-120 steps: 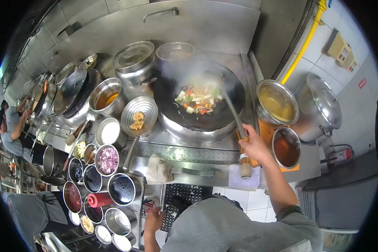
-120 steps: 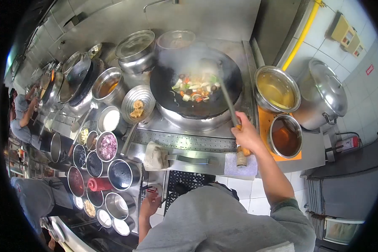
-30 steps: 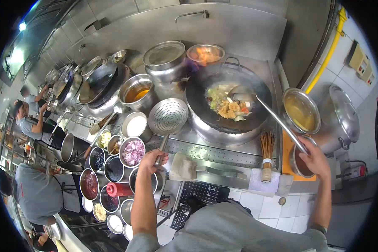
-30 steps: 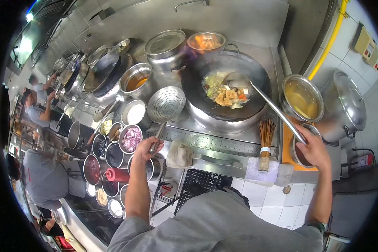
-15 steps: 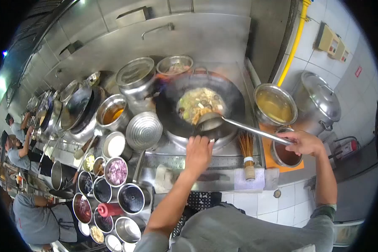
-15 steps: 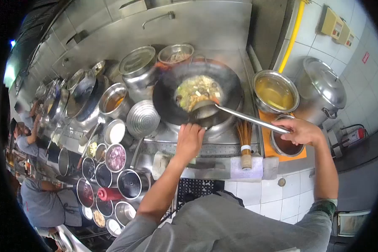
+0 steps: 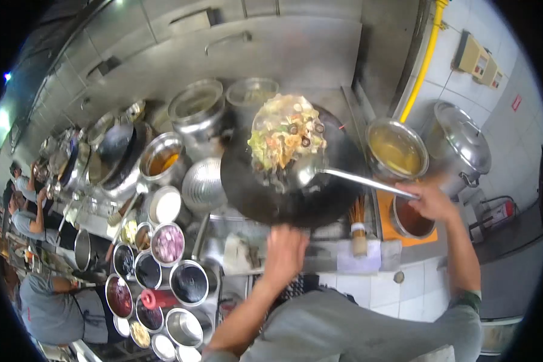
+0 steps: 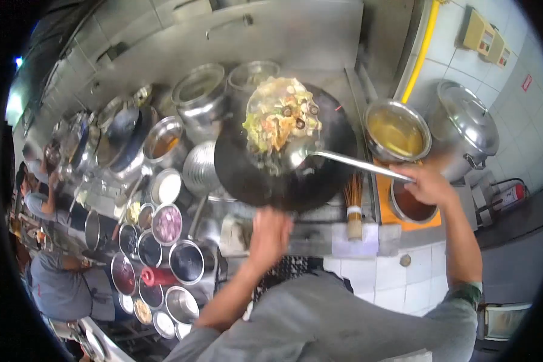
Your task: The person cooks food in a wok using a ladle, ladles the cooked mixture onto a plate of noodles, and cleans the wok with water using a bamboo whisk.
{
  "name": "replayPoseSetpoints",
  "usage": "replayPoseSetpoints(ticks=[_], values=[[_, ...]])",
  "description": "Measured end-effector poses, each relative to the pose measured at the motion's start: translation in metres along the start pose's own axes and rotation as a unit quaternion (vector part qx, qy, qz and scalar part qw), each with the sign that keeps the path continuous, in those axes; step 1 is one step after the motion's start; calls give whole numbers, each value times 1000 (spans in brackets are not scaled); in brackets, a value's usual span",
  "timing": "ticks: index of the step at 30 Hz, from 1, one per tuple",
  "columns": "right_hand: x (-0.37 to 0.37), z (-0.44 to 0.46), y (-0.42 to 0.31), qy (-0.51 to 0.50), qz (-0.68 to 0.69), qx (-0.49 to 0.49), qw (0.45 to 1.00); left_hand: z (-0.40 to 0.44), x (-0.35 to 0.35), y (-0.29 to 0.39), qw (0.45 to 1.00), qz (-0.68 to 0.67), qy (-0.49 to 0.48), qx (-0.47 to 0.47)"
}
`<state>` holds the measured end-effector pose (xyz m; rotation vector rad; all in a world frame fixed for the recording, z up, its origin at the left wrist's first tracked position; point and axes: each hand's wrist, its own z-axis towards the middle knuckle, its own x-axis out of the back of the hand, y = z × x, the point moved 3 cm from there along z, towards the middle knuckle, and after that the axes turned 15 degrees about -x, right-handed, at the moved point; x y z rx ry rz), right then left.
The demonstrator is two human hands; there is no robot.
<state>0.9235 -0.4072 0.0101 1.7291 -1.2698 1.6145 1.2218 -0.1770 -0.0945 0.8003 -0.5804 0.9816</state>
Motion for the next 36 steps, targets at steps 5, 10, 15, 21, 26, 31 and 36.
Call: replayPoseSetpoints(ticks=[5, 10, 15, 21, 26, 31, 36], values=[[14, 19, -29, -33, -18, 41, 998, 57, -27, -44, 997, -13, 79, 12], [-6, 11, -49, 63, -86, -47, 993, -10, -55, -47, 999, -2, 45, 7], [26, -11, -25, -15, -3, 10, 1000, 23, 9, -6, 997, -7, 79, 7], [-4, 18, -41, 32, -43, -45, 998, 41, -45, -56, 996, 12, 84, 28], [-50, -27, -25, 133, 121, 32, 983, -17, -28, -32, 998, -23, 65, -4], [-103, -54, -44, -131, 652, -184, 724, 52, -25, -49, 998, -11, 59, 34], [-89, -58, -37, -49, 780, -129, 611, 60, -46, -77, 997, -18, 67, 18]])
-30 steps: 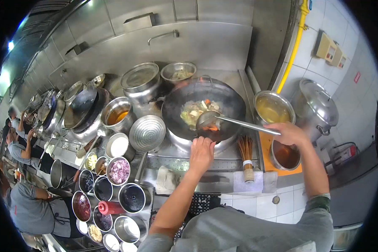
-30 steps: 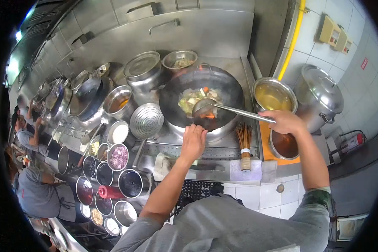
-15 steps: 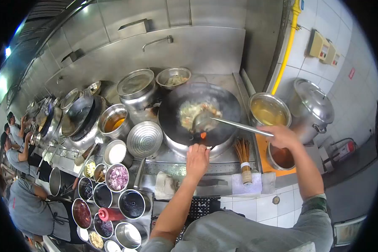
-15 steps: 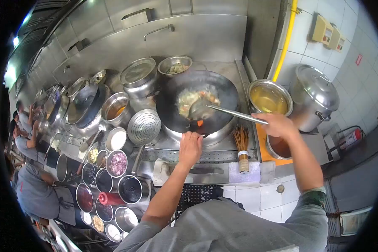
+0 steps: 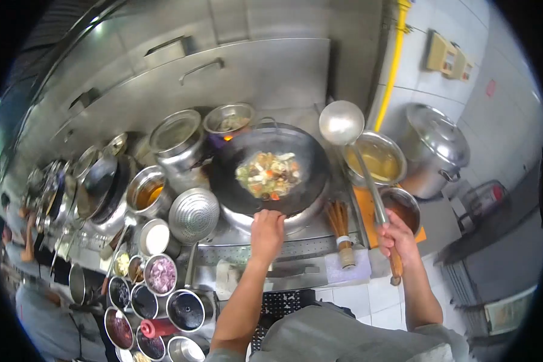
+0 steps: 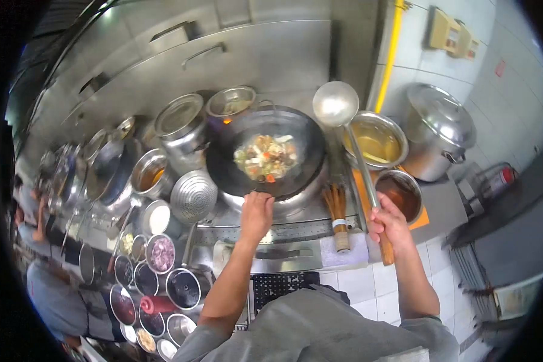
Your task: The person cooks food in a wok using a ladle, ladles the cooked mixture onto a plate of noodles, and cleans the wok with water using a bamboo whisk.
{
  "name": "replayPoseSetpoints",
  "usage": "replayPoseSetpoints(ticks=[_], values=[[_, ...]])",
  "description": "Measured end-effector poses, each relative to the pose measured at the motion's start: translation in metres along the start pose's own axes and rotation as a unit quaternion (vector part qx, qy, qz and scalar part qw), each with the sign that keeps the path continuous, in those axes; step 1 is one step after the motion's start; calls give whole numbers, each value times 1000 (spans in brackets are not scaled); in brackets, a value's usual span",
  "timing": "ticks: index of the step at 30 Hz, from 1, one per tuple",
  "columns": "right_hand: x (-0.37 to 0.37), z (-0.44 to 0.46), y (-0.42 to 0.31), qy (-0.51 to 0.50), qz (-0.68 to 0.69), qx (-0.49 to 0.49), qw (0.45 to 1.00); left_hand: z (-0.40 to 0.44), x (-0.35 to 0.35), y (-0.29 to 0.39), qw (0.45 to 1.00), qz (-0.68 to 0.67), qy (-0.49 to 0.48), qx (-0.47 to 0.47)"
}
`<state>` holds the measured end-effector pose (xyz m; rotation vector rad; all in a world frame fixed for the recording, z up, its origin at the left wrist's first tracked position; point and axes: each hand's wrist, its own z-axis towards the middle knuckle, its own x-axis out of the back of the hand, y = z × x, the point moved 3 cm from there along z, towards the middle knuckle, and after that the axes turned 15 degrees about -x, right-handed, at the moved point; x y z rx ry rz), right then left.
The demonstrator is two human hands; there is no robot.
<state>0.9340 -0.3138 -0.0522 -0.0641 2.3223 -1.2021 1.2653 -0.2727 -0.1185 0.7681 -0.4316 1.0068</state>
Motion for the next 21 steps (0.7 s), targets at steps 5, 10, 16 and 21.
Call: replayPoseSetpoints(ticks=[5, 10, 16, 21], values=[[37, -23, -40, 203, -154, 63, 965, -13, 40, 29, 1000, 19, 13, -20], [68, -17, -44, 293, -280, 29, 914, -53, 70, 49, 996, -53, 19, 71], [72, -14, -35, 305, -228, 31, 924, -80, 84, 57, 992, -53, 6, 117], [75, -46, -26, 275, -93, 56, 955, -95, 92, 64, 992, -51, -5, 113]])
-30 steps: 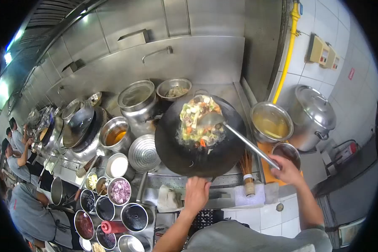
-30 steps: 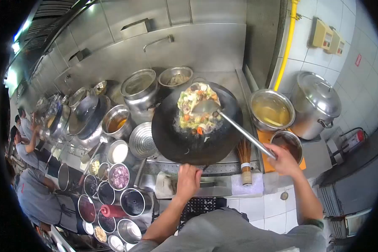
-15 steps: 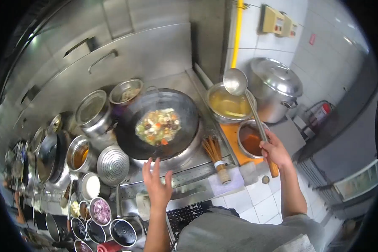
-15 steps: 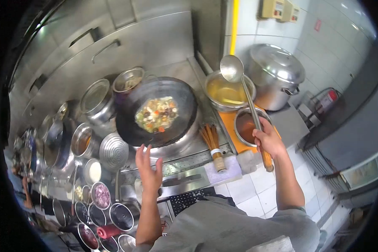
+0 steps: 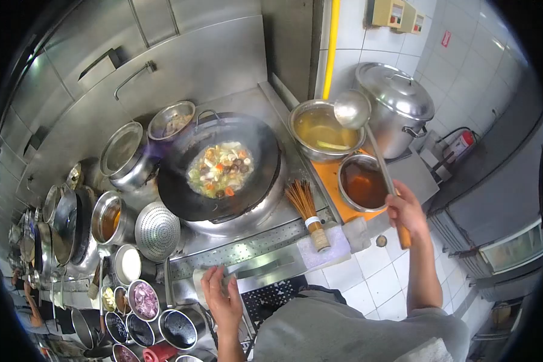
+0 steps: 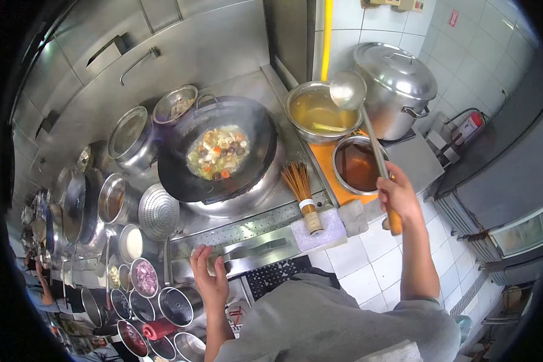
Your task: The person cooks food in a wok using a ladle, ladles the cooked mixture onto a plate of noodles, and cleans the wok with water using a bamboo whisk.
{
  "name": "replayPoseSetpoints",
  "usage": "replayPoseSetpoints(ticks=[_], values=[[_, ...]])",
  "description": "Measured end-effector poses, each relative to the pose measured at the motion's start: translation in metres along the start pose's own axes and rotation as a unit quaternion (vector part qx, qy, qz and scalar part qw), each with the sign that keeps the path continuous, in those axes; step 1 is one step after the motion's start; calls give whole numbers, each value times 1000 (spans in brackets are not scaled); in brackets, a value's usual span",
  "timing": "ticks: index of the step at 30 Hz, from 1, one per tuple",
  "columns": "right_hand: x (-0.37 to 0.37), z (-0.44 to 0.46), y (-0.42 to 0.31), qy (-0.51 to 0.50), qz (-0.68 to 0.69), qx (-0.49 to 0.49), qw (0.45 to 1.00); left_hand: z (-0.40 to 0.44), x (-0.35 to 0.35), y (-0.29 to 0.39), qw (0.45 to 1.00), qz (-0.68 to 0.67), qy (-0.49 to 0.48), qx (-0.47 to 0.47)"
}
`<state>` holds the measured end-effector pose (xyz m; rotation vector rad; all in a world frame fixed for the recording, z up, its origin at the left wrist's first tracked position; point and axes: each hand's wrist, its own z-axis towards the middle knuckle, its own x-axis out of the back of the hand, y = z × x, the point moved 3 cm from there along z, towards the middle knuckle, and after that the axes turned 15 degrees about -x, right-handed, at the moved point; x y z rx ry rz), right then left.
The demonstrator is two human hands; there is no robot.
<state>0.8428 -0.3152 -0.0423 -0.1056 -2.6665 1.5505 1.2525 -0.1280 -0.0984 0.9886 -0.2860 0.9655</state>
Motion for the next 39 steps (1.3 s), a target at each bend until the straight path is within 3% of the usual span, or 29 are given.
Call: replayPoseSetpoints(ticks=[5, 9, 15, 21, 24, 31, 37, 39], values=[[32, -88, -2, 71, -15, -35, 997, -15, -7, -7, 999, -19, -20, 24], [45, -149, 11, 154, -170, -104, 968, -12, -16, -8, 996, -72, -58, -8], [39, -165, 48, 149, -172, -125, 966, -1, -40, 17, 970, -170, -142, -95], [31, -160, 60, 131, -127, -136, 974, -12, -43, 31, 953, -220, -177, -109], [29, -163, 63, 78, 62, -98, 990, -26, -37, 24, 954, -219, -185, -83], [-5, -173, 29, -109, 136, -119, 978, -67, -24, -2, 964, -184, -188, -33], [-96, -73, 51, -295, 291, -204, 887, -80, -10, 13, 969, -166, -183, -18], [-133, -53, 48, -269, 152, -143, 940, -93, -1, 12, 970, -159, -185, 19]])
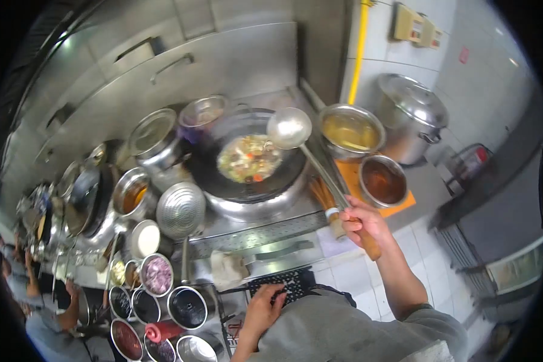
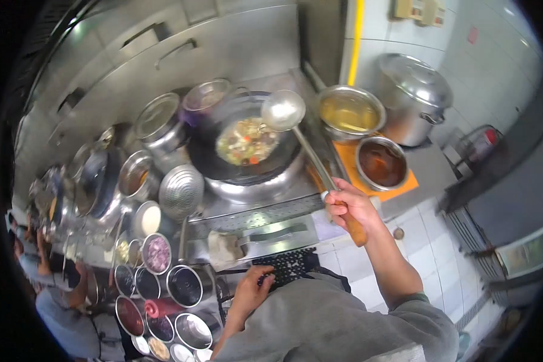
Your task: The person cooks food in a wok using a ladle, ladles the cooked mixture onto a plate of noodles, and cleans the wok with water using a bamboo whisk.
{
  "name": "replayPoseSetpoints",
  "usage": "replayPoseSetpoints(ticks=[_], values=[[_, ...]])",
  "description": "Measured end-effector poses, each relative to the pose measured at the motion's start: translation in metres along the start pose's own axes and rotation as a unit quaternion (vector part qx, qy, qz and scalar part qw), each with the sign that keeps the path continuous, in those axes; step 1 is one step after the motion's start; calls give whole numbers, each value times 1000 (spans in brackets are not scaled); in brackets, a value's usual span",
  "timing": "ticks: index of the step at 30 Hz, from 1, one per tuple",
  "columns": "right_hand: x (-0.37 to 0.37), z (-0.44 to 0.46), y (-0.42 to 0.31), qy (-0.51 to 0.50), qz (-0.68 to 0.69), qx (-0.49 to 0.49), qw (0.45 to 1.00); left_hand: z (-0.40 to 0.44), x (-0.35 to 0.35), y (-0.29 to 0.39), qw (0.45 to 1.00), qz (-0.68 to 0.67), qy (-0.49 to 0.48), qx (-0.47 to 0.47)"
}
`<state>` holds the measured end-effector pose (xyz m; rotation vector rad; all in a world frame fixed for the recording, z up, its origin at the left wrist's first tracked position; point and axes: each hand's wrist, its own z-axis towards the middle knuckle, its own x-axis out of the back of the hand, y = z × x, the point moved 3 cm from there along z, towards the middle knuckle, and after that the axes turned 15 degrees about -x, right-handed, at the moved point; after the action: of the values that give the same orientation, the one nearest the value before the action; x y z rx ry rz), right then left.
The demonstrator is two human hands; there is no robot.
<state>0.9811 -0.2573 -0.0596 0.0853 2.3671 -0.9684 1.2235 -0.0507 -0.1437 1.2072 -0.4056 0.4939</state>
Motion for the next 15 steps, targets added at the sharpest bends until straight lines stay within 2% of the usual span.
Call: replayPoseSetpoints(ticks=[2, 4, 5, 8, 9, 10, 11, 12, 13, 15], values=[[-15, 20, -7, 46, -185, 21, 982, -16, 5, 2, 999, 14, 20, 33], [-13, 26, -21, 90, -396, 29, 913, -38, 11, -1, 993, 32, 55, 99], [-9, 31, -28, 69, -374, -10, 925, -50, 11, -5, 987, 48, 73, 133], [-2, 78, -36, -56, -259, -29, 964, -82, 1, -17, 969, 73, 113, 205], [0, 103, -35, -81, -268, -17, 960, -91, -4, -20, 962, 78, 126, 228], [4, 121, -37, 15, -433, 99, 896, -100, -11, -20, 957, 80, 122, 251], [6, 136, -37, 97, -572, 225, 783, -108, -16, -21, 949, 84, 124, 276], [4, 151, -38, 163, -671, 355, 630, -116, -20, -21, 940, 90, 132, 302], [20, 161, -48, 144, -649, 283, 692, -125, -27, -22, 932, 89, 143, 321], [15, 154, -72, 101, -657, 267, 697, -149, -43, -21, 909, 91, 179, 365]])
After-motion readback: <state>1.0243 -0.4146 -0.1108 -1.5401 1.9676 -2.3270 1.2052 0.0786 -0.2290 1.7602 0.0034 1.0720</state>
